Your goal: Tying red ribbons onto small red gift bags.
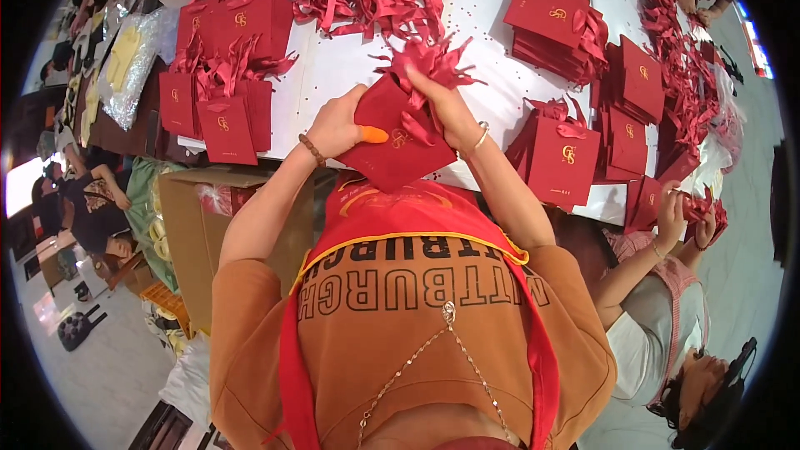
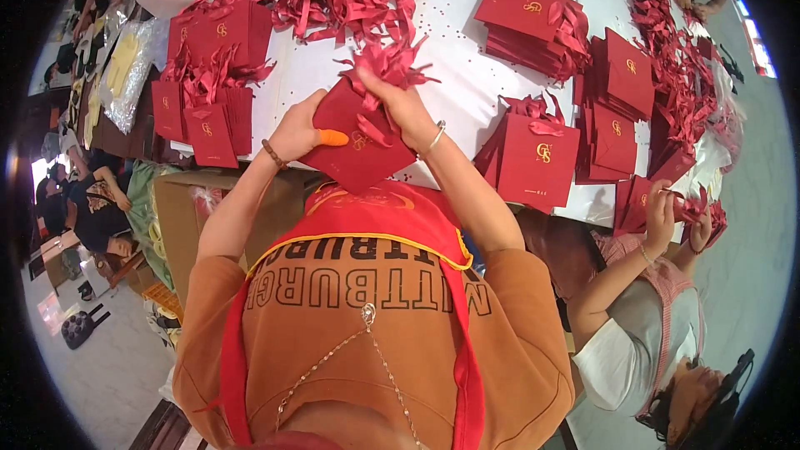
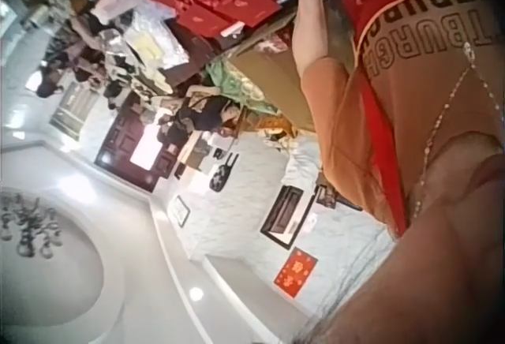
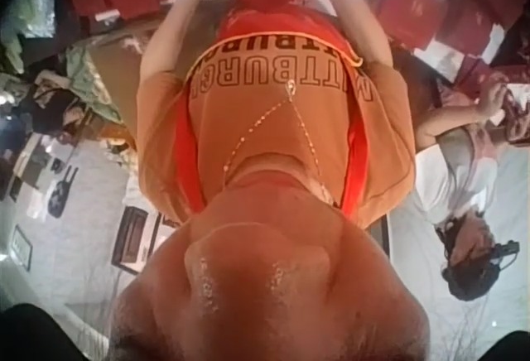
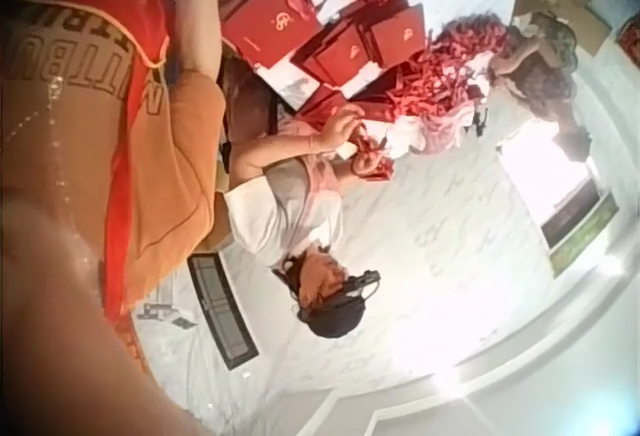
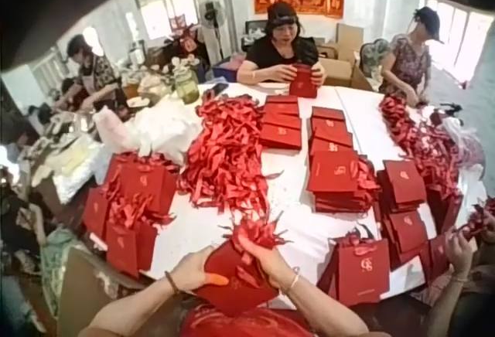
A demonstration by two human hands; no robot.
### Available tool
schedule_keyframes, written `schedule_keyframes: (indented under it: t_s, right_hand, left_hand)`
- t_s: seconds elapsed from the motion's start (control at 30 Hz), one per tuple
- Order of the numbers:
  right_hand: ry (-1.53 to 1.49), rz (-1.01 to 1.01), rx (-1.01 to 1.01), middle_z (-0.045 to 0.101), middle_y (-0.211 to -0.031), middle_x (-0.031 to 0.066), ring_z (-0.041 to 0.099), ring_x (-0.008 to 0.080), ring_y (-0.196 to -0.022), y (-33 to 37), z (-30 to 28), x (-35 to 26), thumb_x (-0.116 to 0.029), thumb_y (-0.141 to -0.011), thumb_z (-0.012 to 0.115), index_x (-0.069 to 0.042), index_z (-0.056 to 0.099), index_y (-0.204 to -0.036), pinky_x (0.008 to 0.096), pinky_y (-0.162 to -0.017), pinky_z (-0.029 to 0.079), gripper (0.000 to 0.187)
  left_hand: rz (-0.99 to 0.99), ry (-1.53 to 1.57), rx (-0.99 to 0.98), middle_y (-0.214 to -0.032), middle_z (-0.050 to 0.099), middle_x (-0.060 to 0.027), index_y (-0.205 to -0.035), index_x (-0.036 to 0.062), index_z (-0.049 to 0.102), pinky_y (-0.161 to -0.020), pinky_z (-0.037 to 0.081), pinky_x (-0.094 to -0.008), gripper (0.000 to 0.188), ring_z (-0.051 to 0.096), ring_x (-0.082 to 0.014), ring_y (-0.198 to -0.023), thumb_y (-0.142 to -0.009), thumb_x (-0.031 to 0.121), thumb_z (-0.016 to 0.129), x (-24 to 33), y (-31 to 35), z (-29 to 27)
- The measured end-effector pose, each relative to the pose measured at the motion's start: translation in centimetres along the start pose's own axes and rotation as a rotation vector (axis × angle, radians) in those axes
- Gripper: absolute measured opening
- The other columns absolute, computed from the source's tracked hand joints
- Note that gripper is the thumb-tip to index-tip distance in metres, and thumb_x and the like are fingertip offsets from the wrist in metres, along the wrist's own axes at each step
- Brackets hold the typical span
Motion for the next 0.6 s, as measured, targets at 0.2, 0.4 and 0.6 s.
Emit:
schedule_keyframes:
  t_s: [0.2, 0.4, 0.6]
  right_hand:
    - [-0.433, -0.034, 0.081, 0.063, -0.093, 0.0096, 0.063, 0.0184, -0.078, -3.6, 0.3, 1.1, -0.01, -0.084, 0.056, 0.0, 0.057, -0.103, 0.0313, -0.073, 0.051, 0.021]
    - [-0.419, 0.061, 0.023, 0.063, -0.093, 0.0105, 0.062, 0.0199, -0.081, -6.0, 2.6, 5.1, -0.012, -0.085, 0.054, -0.002, 0.057, -0.102, 0.0322, -0.073, 0.051, 0.02]
    - [0.089, 0.241, -0.268, 0.062, -0.089, 0.0032, 0.059, 0.0161, -0.079, -10.7, 6.6, 4.2, -0.033, -0.083, 0.058, -0.008, 0.056, -0.105, 0.0303, -0.072, 0.048, 0.033]
  left_hand:
    - [-0.021, -0.183, 0.158, -0.084, 0.062, -0.0181, -0.107, 0.0031, 0.047, -0.07, 0.045, -0.0399, 0.059, 0.059, -0.0352, -0.081, -0.06, 0.028, 0.075, -0.2, 1.1, -2.1]
    - [-0.078, -0.153, 0.205, -0.086, 0.062, -0.0177, -0.111, 0.0033, 0.048, -0.072, 0.046, -0.0383, 0.061, 0.06, -0.0334, -0.081, -0.061, 0.026, 0.074, -3.5, 3.1, -4.1]
    - [-0.226, 0.91, -0.007, -0.106, 0.058, -0.0088, -0.119, 0.0039, 0.046, -0.081, 0.049, -0.0344, 0.05, 0.058, -0.0216, -0.095, -0.072, 0.003, 0.064, -9.9, 3.2, -3.6]
Point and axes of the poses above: each hand's wrist, its own y-axis away from the middle knuckle, its own z-axis out of the palm, x = y × z, the point moved 8 cm from there along -y, towards the middle knuckle
